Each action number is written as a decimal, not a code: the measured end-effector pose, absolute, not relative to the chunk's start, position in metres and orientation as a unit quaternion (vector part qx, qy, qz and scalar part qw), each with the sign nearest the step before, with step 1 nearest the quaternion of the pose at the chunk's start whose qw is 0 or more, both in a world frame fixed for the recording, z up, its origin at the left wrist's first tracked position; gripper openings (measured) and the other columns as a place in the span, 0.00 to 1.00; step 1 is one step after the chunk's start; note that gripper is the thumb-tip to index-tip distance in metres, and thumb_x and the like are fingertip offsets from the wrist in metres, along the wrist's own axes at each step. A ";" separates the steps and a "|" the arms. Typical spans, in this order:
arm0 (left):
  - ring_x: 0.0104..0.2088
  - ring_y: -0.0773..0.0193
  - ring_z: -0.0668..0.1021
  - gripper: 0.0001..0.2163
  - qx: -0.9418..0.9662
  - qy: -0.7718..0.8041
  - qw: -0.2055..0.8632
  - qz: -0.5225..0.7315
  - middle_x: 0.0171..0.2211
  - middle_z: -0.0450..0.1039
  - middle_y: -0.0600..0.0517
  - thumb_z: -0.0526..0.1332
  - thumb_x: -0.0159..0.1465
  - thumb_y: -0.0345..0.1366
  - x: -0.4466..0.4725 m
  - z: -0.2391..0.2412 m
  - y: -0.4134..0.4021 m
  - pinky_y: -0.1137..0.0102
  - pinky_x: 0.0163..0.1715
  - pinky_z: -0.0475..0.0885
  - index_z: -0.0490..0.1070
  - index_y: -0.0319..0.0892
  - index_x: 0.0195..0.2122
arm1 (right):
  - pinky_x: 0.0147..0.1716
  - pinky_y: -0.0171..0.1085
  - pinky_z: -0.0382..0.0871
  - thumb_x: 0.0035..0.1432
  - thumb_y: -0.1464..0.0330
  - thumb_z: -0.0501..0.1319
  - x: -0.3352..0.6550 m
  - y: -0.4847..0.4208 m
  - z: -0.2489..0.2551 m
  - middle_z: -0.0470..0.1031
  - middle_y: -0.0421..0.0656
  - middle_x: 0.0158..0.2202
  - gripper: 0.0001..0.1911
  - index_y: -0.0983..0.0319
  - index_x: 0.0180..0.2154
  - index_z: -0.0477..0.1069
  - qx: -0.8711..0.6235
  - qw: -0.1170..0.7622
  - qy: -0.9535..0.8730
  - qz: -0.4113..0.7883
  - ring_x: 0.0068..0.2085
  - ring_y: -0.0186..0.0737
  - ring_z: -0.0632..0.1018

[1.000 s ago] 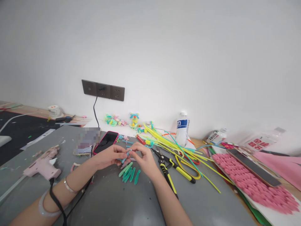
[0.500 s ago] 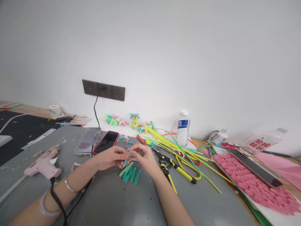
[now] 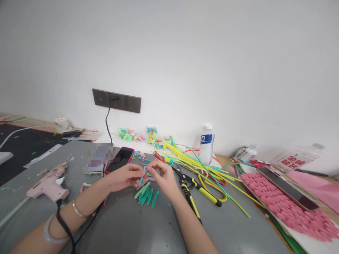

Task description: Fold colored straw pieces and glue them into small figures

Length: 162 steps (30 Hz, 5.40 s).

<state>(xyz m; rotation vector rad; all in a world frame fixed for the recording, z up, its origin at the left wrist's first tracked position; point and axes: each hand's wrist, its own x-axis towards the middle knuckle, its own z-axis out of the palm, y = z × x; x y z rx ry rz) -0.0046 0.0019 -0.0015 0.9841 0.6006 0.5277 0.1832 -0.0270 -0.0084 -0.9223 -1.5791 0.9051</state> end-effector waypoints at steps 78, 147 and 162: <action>0.34 0.66 0.73 0.15 0.471 0.330 0.661 0.482 0.31 0.69 0.54 0.71 0.53 0.46 -0.008 -0.009 0.020 0.74 0.28 0.70 0.73 0.40 0.32 | 0.22 0.33 0.52 0.51 0.51 0.66 0.175 -0.019 -0.022 0.63 0.35 0.21 0.19 0.61 0.28 0.68 -0.494 0.540 -0.528 0.432 0.21 0.32 0.61; 0.27 0.66 0.75 0.16 0.563 0.316 0.666 0.374 0.29 0.73 0.52 0.70 0.54 0.46 0.000 -0.012 0.010 0.70 0.28 0.74 0.77 0.38 0.36 | 0.24 0.33 0.52 0.47 0.53 0.71 0.176 -0.022 -0.020 0.66 0.34 0.22 0.21 0.62 0.27 0.68 -0.425 0.452 -0.504 0.601 0.22 0.29 0.63; 0.29 0.65 0.76 0.16 0.571 0.335 0.659 0.358 0.31 0.76 0.50 0.70 0.54 0.46 -0.001 -0.009 0.007 0.73 0.27 0.72 0.77 0.37 0.36 | 0.23 0.33 0.53 0.50 0.53 0.69 0.177 -0.022 -0.022 0.64 0.35 0.22 0.20 0.62 0.27 0.68 -0.428 0.421 -0.544 0.586 0.22 0.29 0.62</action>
